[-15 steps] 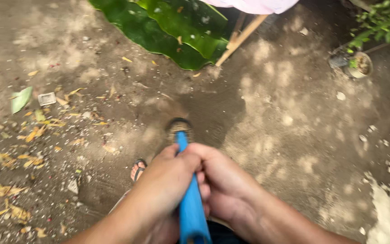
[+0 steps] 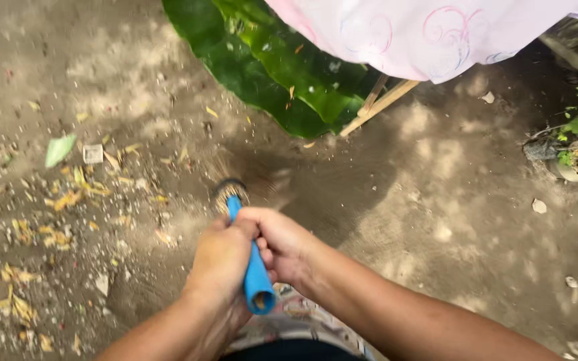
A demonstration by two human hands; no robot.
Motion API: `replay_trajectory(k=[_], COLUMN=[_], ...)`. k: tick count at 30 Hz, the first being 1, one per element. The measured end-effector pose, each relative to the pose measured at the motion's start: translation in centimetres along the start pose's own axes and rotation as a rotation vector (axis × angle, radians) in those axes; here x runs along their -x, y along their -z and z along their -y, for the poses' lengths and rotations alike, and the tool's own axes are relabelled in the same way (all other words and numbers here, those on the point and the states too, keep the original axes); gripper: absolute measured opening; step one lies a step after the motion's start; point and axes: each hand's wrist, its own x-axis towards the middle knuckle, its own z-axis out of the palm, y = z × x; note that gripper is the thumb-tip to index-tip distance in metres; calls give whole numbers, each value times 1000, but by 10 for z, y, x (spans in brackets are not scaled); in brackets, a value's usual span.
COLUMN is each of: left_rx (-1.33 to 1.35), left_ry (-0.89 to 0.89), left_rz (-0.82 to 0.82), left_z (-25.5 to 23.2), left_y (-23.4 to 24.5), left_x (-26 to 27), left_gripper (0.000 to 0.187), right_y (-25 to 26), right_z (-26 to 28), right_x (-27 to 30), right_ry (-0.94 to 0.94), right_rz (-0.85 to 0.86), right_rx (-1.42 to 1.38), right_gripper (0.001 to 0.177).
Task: The person sweeps leaves and dirt across the outdoor ground using a broom.
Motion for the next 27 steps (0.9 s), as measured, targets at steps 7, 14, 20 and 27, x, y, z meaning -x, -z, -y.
replay_trajectory(k=[7,14,20,27], left_rx=[-423,-220,-150,100], left_ry=[142,377,136,-81], left_rz=[91,469,333,-17], left_z=[7,69,61,-31], left_y=[-87,-178,-173,-83], left_x=[43,-48,-131,-123], left_gripper=[34,5,7,10], right_y=[30,150,201,68], right_z=[11,49,97,129], right_x=[117,126,17,-79], right_ry=[44,308,252,74], right_rz=[-79,-565,-208,121], right_rx=[-314,-255,-108,96], right_gripper=[31,28,27,40])
